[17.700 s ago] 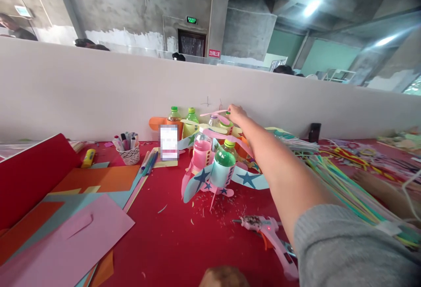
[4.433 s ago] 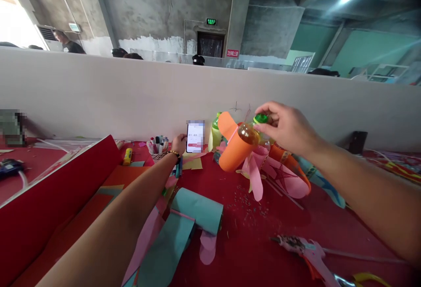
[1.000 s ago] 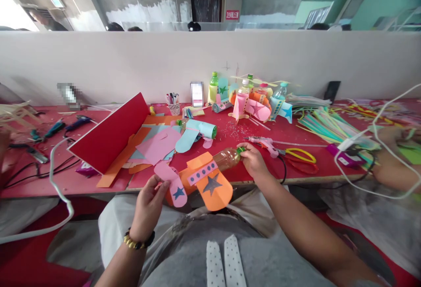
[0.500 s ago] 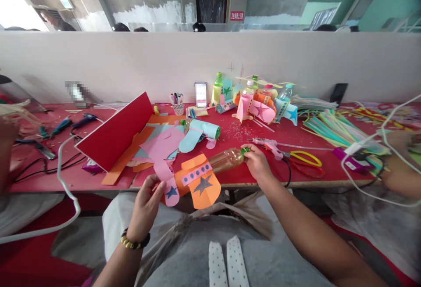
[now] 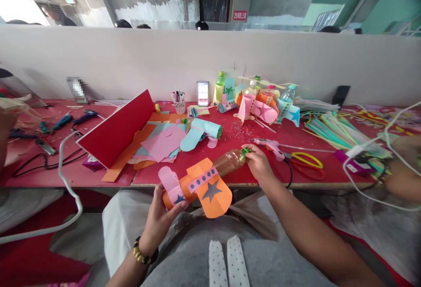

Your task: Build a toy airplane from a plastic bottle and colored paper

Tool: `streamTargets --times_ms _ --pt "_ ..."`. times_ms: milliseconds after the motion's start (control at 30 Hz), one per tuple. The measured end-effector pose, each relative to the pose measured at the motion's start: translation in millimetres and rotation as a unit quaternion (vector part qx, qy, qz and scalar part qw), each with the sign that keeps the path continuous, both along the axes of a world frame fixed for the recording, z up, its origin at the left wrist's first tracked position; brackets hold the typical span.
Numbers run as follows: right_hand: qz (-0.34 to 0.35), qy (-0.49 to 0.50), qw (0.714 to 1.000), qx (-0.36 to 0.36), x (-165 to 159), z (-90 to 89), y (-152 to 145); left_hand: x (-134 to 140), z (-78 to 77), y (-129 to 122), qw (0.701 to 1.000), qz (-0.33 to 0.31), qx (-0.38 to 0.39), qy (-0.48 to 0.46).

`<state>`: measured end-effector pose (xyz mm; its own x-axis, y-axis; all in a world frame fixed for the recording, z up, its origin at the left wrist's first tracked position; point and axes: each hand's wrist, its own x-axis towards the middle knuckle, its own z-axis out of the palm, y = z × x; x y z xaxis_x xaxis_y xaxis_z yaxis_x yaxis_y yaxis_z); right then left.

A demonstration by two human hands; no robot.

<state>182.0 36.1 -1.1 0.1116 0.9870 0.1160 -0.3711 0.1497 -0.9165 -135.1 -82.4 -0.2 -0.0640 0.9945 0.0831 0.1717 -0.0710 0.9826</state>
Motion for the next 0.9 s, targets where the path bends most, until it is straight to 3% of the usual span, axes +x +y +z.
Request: streamTargets --times_ms 267,400,533,700,800,900 --pt "0.046 -0.040 0.998 -0.009 -1 5.5 -7 0 -16.0 -10 0.994 -0.002 -0.042 -0.097" --pt "0.065 -0.079 0.994 -0.030 -3 5.8 -10 -10 -27.5 -12 0.977 -0.002 -0.122 -0.177" --pt "0.015 -0.066 0.997 -0.040 -4 4.6 -7 -15 -39.3 -14 0.953 0.002 -0.195 -0.232" --pt "-0.078 -0.028 0.996 -0.025 -2 1.8 -2 -20 -39.7 -14 0.928 0.023 -0.233 -0.290" --pt "-0.127 -0.011 0.992 -0.016 0 0.3 1 -30 -37.4 -13 0.931 0.029 -0.258 -0.256" --pt "-0.163 0.003 0.987 -0.005 1 -0.2 3 -41 -36.2 -11 0.947 0.000 -0.277 -0.162"
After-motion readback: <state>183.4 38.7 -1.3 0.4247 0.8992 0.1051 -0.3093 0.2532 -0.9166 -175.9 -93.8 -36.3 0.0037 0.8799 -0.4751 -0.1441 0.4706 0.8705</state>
